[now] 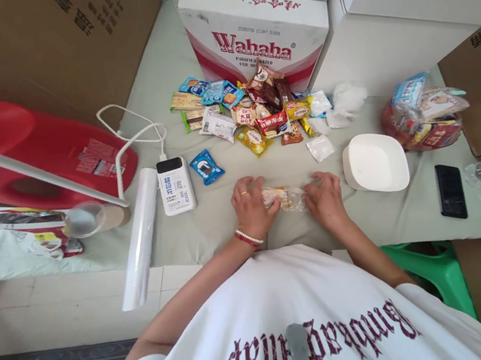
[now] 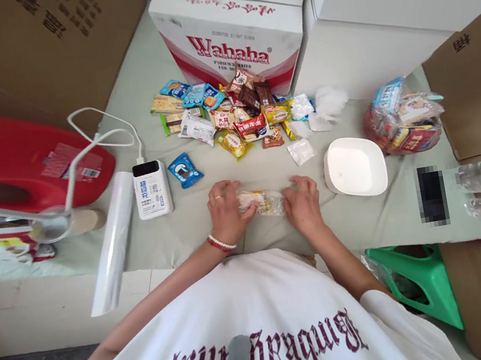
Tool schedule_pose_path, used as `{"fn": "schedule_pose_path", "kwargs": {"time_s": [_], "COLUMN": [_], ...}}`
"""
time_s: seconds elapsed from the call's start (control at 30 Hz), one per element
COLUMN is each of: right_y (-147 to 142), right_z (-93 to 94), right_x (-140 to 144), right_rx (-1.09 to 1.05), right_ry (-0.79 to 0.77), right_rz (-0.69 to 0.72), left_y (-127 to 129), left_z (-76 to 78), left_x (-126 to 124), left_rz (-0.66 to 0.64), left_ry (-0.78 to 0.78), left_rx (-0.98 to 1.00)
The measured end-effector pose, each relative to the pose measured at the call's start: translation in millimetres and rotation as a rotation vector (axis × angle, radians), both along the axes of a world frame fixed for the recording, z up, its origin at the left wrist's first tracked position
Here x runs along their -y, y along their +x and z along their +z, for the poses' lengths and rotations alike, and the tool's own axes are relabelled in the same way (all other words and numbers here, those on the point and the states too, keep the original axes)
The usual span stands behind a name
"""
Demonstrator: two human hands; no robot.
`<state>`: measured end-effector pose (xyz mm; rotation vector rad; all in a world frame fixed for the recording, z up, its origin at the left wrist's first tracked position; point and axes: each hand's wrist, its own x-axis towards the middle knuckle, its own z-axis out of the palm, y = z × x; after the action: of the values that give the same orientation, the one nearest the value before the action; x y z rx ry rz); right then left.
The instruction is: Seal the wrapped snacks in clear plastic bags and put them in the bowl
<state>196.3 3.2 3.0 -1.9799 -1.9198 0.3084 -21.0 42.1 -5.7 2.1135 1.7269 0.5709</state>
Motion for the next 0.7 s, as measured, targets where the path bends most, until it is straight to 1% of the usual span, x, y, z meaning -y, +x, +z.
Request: {"fn": "schedule_pose_path", "kwargs": {"time_s": [0.07, 0.17, 0.27, 0.33, 0.37, 0.43, 0.5, 0.57, 0.63, 0.67, 0.7], "right_y": [-11, -36, -55, -57, -55, -49, -42, -34, -15, 1, 24], "right_z": [8.6, 17.5, 16.2, 13.2, 12.0, 10.0, 8.9, 10.0, 16.3, 22.6, 31.2], "right_x": [-3, -9, -14, -14, -13, -9, -5, -1, 3, 5, 6], "right_rx": [-0.055, -0.183, -0.285, -0.384, -0.436, -0.508, -0.543, -0.582, -0.614, -0.611, -0.585], "right_ry": [-0.042, -0.17, -0.208, -0.188, -0.174, -0.149, -0.137, -0.139, -0.112, -0.071, -0.018], "right_rz": [0.034, 0.139, 0.245, 0.282, 0.292, 0.27, 0.196, 0.103, 0.004, -0.057, -0.119], "left_y": [-1, 0, 1, -2, -4, -6, -6, -4, -4, -5, -9], "left_z": [-0.4, 0.1, 0.2, 1.6, 3.2, 8.7, 16.4, 24.6, 30.9, 32.6, 33.0], "left_x": [-3, -6, -5, -3, -1, 3, 6, 8, 8, 8, 7], "left_rz": [-0.002, -0.02, 0.044, 0.038, 0.004, -0.115, -0.29, -0.48, -0.621, -0.652, -0.655], "left_ry": [-0.059, -0.172, -0.19, -0.155, -0.136, -0.121, -0.153, -0.208, -0.245, -0.252, -0.26], "left_rx": [-0.048, -0.069, 0.05, 0.187, 0.268, 0.437, 0.573, 0.653, 0.688, 0.693, 0.696]}}
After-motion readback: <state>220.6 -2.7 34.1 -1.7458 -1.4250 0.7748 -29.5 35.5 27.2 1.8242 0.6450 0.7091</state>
